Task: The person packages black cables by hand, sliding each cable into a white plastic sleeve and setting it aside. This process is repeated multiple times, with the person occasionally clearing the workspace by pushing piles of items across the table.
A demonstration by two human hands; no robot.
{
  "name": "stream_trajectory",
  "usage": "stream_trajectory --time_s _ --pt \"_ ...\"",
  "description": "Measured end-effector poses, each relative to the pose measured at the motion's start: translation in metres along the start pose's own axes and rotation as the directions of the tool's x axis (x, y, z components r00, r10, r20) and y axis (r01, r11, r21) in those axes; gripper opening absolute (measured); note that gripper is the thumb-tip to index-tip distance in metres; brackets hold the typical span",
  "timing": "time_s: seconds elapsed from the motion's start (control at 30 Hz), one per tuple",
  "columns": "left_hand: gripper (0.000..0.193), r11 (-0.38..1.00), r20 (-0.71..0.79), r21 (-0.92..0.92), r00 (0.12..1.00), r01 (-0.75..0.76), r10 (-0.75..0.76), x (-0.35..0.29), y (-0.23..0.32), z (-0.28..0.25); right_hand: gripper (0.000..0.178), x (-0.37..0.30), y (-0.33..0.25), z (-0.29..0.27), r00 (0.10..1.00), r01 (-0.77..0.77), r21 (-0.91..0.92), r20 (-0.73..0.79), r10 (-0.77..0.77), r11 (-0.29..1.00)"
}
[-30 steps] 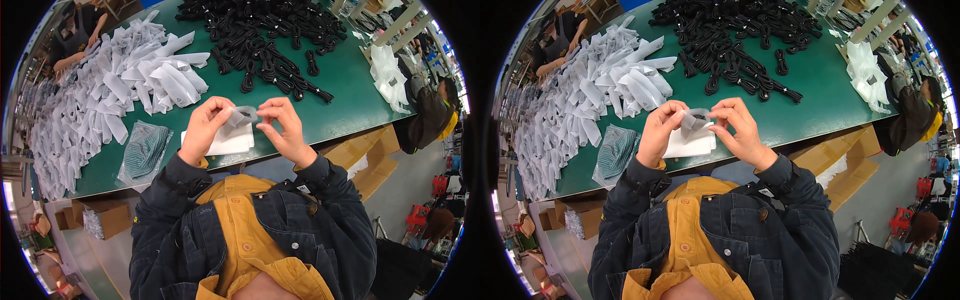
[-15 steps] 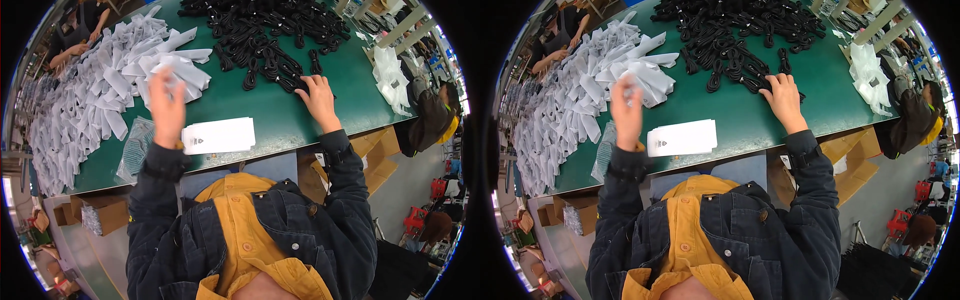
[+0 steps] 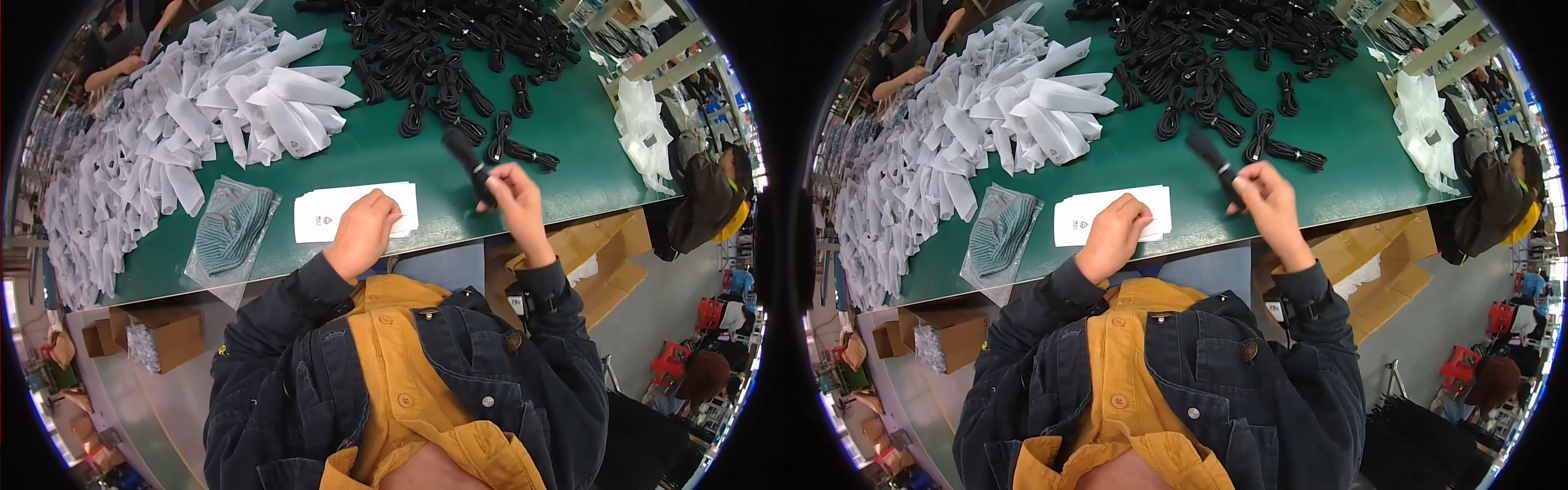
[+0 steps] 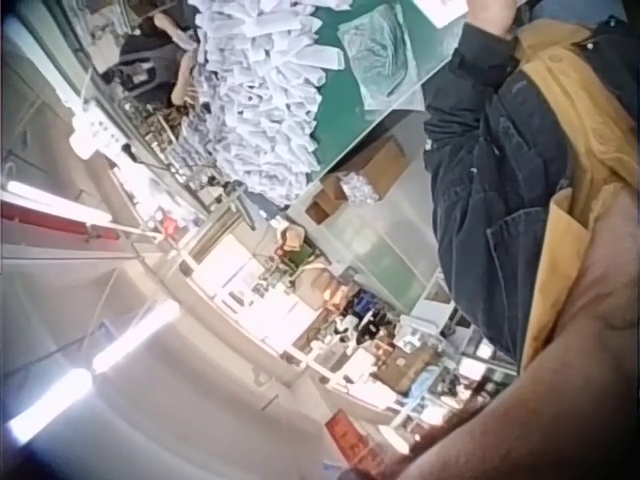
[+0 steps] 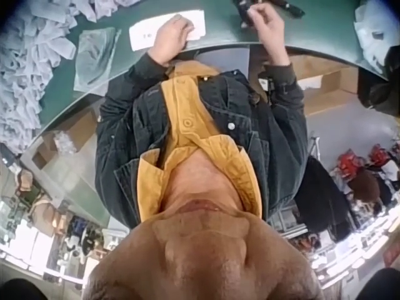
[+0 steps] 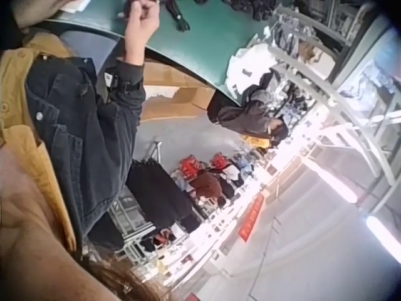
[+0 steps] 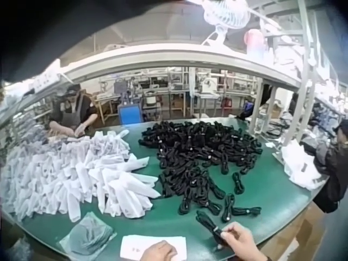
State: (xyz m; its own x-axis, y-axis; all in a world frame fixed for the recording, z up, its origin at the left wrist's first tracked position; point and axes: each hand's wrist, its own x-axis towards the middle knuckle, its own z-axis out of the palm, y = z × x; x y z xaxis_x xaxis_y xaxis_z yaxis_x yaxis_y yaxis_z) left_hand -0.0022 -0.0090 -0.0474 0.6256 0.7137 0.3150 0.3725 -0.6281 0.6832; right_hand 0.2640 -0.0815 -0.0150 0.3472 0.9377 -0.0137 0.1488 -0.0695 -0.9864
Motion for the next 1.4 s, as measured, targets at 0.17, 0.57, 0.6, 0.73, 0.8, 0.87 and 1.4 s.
stream_trajectory --time_s 0.17,0.57,0.6,0.73,0.8,0.87,1.4 --pt "0.009 0.922 0.051 -0.290 0.966 0.257 -0.254 0.001 0.005 -0.008 0.010 -0.029 0.001 0.009 0.941 -0.163 0.193 0.327 0.094 0.968" --pt "0.008 0.980 -0.045 -0.198 0.999 -0.029 0.021 -0.003 0.016 -0.020 0.011 -0.026 0.010 0.015 0.762 -0.411 0.037 0.562 0.321 0.911" --pt "0.009 0.979 -0.034 -0.190 0.997 -0.070 0.065 -0.003 0.016 -0.020 0.011 -0.026 0.010 0.016 0.754 -0.430 0.032 0.563 0.339 0.902" --pt "0.010 0.975 -0.013 -0.162 0.988 -0.154 0.154 -0.002 0.017 -0.022 0.008 -0.033 -0.005 0.021 0.810 -0.167 -0.135 0.546 0.215 0.977" --pt "0.011 0.979 -0.015 -0.132 0.988 -0.156 0.155 -0.001 0.018 -0.023 0.008 -0.033 -0.015 0.025 0.825 -0.020 -0.214 0.548 0.137 0.977" --pt "0.011 0.981 -0.026 -0.124 0.989 -0.148 0.145 0.002 0.020 -0.025 0.015 -0.030 -0.024 0.032 0.762 0.607 -0.345 0.509 -0.400 0.716" --pt "0.009 0.448 0.085 -0.864 0.944 0.229 -0.319 0.038 0.012 -0.068 0.024 0.002 -0.022 0.064 0.741 0.665 -0.292 0.148 -0.655 0.687"
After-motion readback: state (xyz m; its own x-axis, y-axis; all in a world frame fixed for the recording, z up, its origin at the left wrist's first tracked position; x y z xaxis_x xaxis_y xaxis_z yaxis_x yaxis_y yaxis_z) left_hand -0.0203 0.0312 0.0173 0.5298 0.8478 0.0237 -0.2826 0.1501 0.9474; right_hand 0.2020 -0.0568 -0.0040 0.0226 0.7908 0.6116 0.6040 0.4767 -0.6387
